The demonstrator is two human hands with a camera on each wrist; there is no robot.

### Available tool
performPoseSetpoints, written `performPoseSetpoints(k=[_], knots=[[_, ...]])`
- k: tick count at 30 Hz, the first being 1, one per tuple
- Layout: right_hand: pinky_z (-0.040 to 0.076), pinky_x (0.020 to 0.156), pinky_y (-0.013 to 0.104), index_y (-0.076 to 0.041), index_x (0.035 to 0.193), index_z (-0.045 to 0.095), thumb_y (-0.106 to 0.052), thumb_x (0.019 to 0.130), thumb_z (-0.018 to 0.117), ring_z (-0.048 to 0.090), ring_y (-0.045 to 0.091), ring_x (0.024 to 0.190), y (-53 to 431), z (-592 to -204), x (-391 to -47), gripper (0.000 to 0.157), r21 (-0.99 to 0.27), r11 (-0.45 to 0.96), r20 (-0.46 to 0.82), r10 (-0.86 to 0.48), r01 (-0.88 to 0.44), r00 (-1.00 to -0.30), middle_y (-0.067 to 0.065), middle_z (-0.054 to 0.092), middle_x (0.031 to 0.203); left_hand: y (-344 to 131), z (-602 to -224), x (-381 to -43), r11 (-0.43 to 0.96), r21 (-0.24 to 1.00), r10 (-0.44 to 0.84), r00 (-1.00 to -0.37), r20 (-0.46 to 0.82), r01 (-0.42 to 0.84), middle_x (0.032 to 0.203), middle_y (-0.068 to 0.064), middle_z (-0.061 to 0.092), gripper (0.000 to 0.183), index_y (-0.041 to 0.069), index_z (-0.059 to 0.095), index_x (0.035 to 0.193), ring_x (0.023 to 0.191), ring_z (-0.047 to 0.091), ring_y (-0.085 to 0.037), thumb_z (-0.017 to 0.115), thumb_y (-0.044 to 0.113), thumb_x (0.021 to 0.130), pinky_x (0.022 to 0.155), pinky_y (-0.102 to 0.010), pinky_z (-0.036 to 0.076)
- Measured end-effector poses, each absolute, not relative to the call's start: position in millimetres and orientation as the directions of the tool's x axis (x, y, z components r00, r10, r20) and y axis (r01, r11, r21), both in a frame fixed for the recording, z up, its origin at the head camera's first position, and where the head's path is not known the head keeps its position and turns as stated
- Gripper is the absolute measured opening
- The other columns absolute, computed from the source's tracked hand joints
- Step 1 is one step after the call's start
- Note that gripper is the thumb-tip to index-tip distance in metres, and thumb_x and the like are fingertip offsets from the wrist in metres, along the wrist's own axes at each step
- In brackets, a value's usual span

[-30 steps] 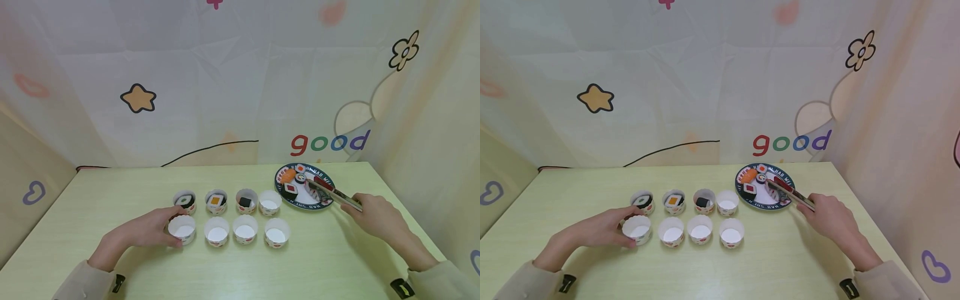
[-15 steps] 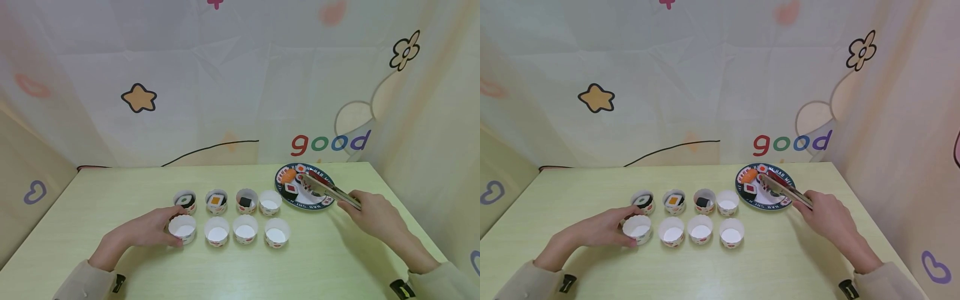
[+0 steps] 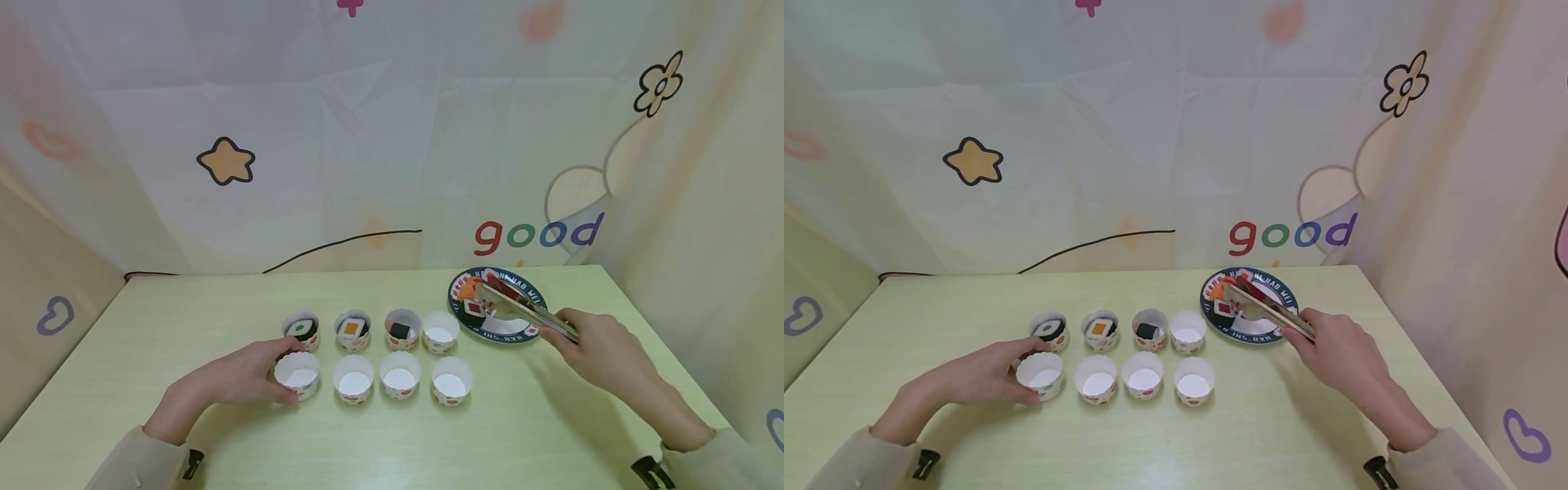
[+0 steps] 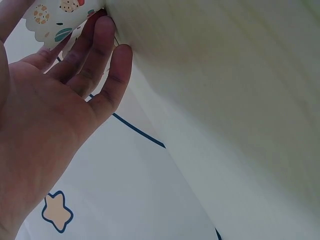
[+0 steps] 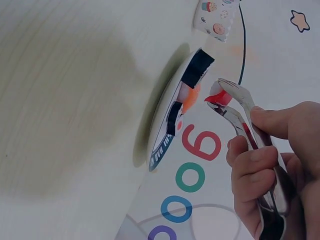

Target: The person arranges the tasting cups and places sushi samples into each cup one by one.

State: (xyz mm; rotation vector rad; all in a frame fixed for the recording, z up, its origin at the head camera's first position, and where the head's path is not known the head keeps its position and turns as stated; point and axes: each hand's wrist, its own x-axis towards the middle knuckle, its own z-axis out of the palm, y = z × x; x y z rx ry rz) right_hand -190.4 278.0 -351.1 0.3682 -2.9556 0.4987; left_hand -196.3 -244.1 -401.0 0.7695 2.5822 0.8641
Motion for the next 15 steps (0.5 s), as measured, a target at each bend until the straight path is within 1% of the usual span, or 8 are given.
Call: performPoseSetpoints(k=[5, 9, 15], knots=[[0.033, 0.047, 0.033, -0.005, 0.099, 0.066, -0.039, 0.102, 0.065, 0.045, 0.015, 0.055, 274.2, -349.6, -188.7, 0.034, -0.306, 0.916, 0.152, -0.223, -0.26, -0.963, -0.002, 0.047, 0.064, -243.7, -400.9, -195.8, 0.674, 0.629, 0.579, -0.806, -0.122, 0.388, 0.116, 0.004, 0.063, 0.06, 0.013, 0.056, 0.13, 0.105, 0.057, -0.017, 0.086, 0.037, 0.084, 0.092, -0.037, 0.048], [0.033, 0.046, 0.032, -0.006, 0.098, 0.066, -0.039, 0.101, 0.065, 0.044, 0.015, 0.053, 271.6, -348.8, -187.6, 0.033, -0.306, 0.914, 0.155, -0.227, -0.266, -0.961, -0.003, 0.046, 0.063, -243.2, -400.0, -195.8, 0.676, 0.629, 0.576, -0.808, -0.124, 0.384, 0.116, 0.004, 0.063, 0.061, 0.013, 0.056, 0.131, 0.106, 0.057, -0.017, 0.086, 0.036, 0.084, 0.092, -0.037, 0.047], [0.032, 0.046, 0.032, -0.005, 0.102, 0.067, -0.038, 0.101, 0.066, 0.043, 0.015, 0.053, 267.3, -348.9, -186.8, 0.033, -0.312, 0.912, 0.147, -0.231, -0.266, -0.962, -0.003, 0.047, 0.063, -243.1, -400.3, -195.9, 0.678, 0.628, 0.572, -0.811, -0.125, 0.382, 0.116, 0.003, 0.063, 0.061, 0.012, 0.056, 0.132, 0.106, 0.057, -0.017, 0.086, 0.036, 0.084, 0.092, -0.038, 0.048]])
